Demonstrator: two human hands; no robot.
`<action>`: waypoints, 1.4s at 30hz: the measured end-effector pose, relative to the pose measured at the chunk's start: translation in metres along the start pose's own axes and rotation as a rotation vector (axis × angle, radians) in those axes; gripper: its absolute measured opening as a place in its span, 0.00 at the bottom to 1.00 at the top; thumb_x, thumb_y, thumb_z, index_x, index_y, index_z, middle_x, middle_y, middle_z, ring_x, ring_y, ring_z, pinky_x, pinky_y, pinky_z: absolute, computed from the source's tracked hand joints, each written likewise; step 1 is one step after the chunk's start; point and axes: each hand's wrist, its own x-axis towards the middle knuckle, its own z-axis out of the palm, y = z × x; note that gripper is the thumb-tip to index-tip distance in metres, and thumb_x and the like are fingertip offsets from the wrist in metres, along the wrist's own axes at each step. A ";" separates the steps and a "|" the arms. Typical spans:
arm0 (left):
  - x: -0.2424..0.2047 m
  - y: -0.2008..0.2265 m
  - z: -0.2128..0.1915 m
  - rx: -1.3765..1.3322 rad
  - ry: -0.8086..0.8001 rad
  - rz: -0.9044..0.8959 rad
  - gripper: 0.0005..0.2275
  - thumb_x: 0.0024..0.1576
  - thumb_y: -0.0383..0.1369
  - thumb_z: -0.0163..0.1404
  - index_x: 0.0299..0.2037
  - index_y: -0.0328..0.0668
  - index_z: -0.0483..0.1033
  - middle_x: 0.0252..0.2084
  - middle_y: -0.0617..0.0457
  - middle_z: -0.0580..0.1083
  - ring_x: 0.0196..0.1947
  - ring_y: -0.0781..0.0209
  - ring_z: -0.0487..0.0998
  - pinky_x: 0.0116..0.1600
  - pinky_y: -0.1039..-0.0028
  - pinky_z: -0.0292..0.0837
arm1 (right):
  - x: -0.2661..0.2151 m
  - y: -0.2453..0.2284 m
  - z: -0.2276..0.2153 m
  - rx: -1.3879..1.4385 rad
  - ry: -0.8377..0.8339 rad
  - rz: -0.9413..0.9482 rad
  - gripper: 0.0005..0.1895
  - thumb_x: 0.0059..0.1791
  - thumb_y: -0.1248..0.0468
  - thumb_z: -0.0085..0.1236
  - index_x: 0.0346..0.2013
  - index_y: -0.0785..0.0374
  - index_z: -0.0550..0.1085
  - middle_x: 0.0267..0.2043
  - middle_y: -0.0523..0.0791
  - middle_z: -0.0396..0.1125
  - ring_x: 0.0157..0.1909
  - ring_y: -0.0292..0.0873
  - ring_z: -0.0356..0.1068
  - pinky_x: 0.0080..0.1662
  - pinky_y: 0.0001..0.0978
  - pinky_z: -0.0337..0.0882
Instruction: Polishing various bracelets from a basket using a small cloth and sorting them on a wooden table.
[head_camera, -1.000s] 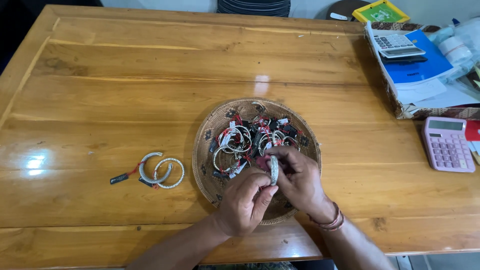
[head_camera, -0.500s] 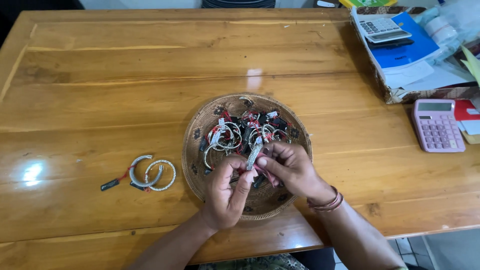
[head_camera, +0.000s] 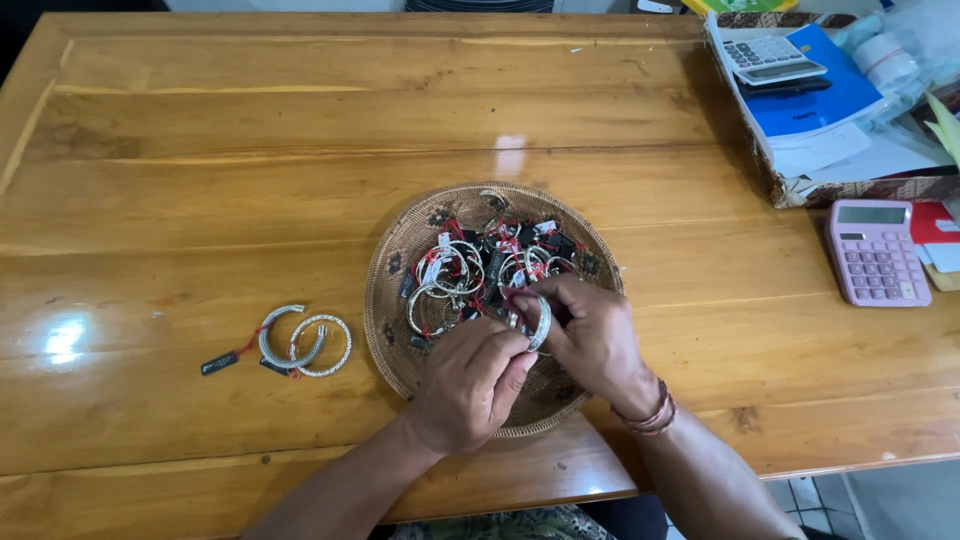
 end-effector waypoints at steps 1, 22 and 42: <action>0.000 0.000 -0.001 0.003 0.001 -0.003 0.08 0.67 0.30 0.42 0.39 0.31 0.70 0.31 0.44 0.71 0.28 0.50 0.69 0.36 0.62 0.66 | 0.000 0.000 0.002 0.002 -0.003 -0.001 0.08 0.52 0.58 0.59 0.40 0.57 0.80 0.38 0.40 0.79 0.34 0.36 0.77 0.37 0.29 0.74; 0.006 0.005 -0.005 -0.128 0.017 0.051 0.06 0.65 0.26 0.45 0.36 0.30 0.68 0.30 0.42 0.70 0.26 0.49 0.69 0.34 0.62 0.67 | -0.003 0.000 0.005 0.382 -0.063 -0.001 0.10 0.51 0.62 0.60 0.45 0.63 0.76 0.39 0.44 0.75 0.37 0.36 0.75 0.40 0.24 0.78; 0.005 -0.014 -0.008 -0.259 0.111 -0.177 0.07 0.64 0.29 0.44 0.37 0.36 0.72 0.32 0.45 0.74 0.27 0.51 0.76 0.32 0.67 0.73 | -0.006 0.009 0.027 1.063 -0.106 0.357 0.10 0.49 0.76 0.56 0.44 0.78 0.71 0.25 0.54 0.72 0.20 0.43 0.76 0.21 0.28 0.79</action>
